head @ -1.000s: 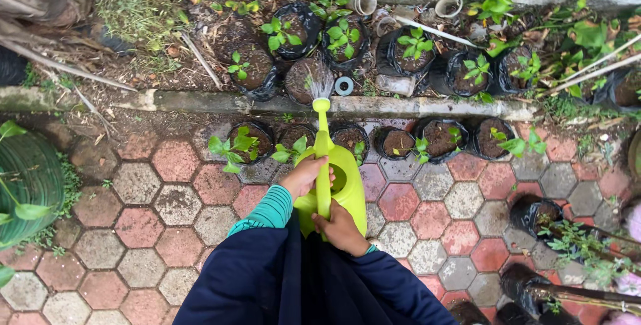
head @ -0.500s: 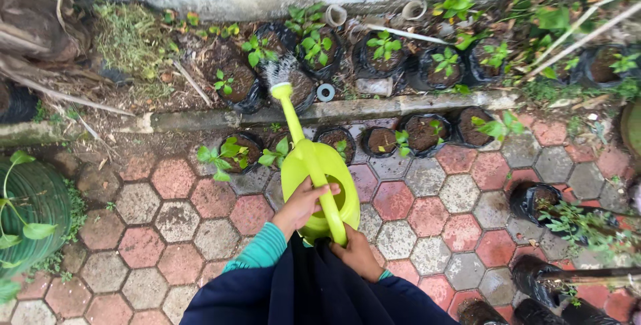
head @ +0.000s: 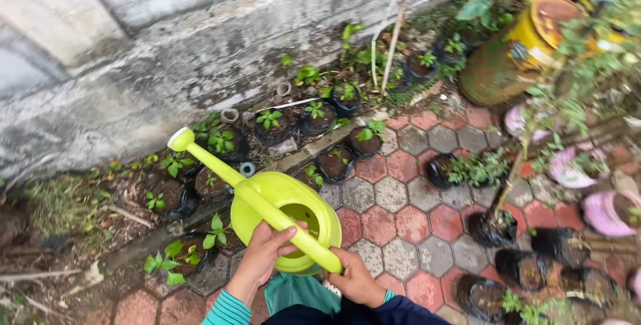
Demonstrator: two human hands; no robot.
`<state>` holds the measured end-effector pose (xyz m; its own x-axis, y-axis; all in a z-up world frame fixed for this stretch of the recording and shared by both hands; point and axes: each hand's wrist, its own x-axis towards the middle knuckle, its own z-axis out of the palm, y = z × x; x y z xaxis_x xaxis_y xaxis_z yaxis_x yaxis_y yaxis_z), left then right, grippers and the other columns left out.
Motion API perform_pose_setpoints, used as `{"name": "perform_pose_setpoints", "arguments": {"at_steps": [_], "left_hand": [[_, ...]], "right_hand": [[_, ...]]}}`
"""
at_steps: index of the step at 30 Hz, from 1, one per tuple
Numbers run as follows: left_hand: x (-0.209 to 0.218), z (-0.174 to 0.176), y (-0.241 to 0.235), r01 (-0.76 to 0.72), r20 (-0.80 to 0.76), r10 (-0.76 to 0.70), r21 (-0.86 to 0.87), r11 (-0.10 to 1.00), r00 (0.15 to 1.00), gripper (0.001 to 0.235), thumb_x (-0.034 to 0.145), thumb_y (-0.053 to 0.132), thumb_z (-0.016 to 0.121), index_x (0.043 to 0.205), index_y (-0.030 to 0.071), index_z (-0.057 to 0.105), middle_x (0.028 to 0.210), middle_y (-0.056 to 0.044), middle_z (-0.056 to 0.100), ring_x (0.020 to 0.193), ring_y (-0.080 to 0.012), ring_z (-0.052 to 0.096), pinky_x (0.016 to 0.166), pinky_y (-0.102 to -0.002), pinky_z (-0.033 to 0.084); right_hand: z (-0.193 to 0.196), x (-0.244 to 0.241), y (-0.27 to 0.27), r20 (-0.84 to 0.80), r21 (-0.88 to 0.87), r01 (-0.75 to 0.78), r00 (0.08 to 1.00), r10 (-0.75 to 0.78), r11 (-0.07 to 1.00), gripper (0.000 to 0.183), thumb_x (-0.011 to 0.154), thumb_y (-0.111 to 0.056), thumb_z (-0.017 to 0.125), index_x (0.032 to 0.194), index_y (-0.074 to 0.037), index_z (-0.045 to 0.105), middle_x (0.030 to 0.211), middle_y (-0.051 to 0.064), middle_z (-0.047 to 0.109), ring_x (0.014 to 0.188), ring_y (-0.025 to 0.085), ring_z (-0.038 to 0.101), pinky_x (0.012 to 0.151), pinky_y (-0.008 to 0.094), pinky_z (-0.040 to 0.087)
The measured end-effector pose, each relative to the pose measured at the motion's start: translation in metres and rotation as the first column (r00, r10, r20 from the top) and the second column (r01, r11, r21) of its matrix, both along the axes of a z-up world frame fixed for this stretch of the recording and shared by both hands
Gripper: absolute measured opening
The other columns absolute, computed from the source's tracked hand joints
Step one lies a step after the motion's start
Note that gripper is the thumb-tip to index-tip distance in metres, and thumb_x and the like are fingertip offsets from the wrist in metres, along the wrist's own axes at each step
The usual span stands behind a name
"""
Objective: The person waters multiple potted plants and seedlings in a garden using a green watering can. They move along a tiled path, pouring water into various containers and ground-level plants, then walk to a water source to refill the can.
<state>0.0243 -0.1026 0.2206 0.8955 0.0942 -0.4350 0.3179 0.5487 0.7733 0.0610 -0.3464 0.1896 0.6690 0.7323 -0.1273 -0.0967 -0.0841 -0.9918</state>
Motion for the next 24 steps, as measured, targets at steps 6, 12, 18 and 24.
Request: {"name": "perform_pose_setpoints", "arguments": {"at_steps": [6, 12, 18, 24], "left_hand": [[0.006, 0.027, -0.043, 0.124, -0.017, -0.124, -0.001, 0.992, 0.992, 0.048, 0.092, 0.018, 0.066, 0.136, 0.011, 0.049, 0.122, -0.012, 0.074, 0.11, -0.0224, 0.073, 0.084, -0.04, 0.063], [0.01, 0.027, -0.059, 0.283, 0.007, -0.283, 0.051, 0.958, 0.959, 0.045, 0.094, 0.016, 0.066, 0.135, 0.009, 0.048, 0.122, -0.013, 0.074, 0.11, -0.0244, 0.072, 0.086, -0.041, 0.064], [0.001, 0.029, -0.067, 0.334, -0.008, -0.334, 0.028, 0.942, 0.943, 0.041, 0.094, 0.014, 0.065, 0.132, 0.007, 0.049, 0.122, -0.013, 0.074, 0.111, -0.0232, 0.072, 0.086, -0.041, 0.065], [0.002, 0.028, -0.05, 0.368, 0.029, -0.368, -0.129, 0.921, 0.93, 0.038, 0.1, 0.024, 0.057, 0.132, 0.006, 0.052, 0.124, -0.019, 0.072, 0.114, -0.0277, 0.073, 0.087, -0.04, 0.065]], "right_hand": [[0.013, -0.023, -0.035, 0.255, -0.077, 0.294, 0.93, -0.267, 0.953, 0.01, 0.079, -0.003, 0.07, 0.089, -0.001, 0.066, 0.07, 0.003, 0.06, 0.067, 0.008, 0.054, 0.059, 0.027, 0.047], [-0.011, -0.065, -0.034, 0.245, -0.034, 0.581, 0.794, -0.556, 0.813, 0.007, 0.077, -0.004, 0.07, 0.083, -0.001, 0.068, 0.069, 0.004, 0.065, 0.065, 0.009, 0.059, 0.058, 0.028, 0.05], [-0.013, -0.085, -0.032, 0.298, -0.012, 0.696, 0.688, -0.662, 0.718, 0.009, 0.075, -0.003, 0.075, 0.083, 0.0, 0.072, 0.071, 0.004, 0.067, 0.065, 0.011, 0.064, 0.06, 0.028, 0.052], [-0.007, -0.095, -0.033, 0.209, -0.061, 0.731, 0.675, -0.707, 0.68, 0.008, 0.075, -0.002, 0.073, 0.082, 0.0, 0.073, 0.071, 0.001, 0.068, 0.067, 0.008, 0.062, 0.06, 0.026, 0.051]]}}
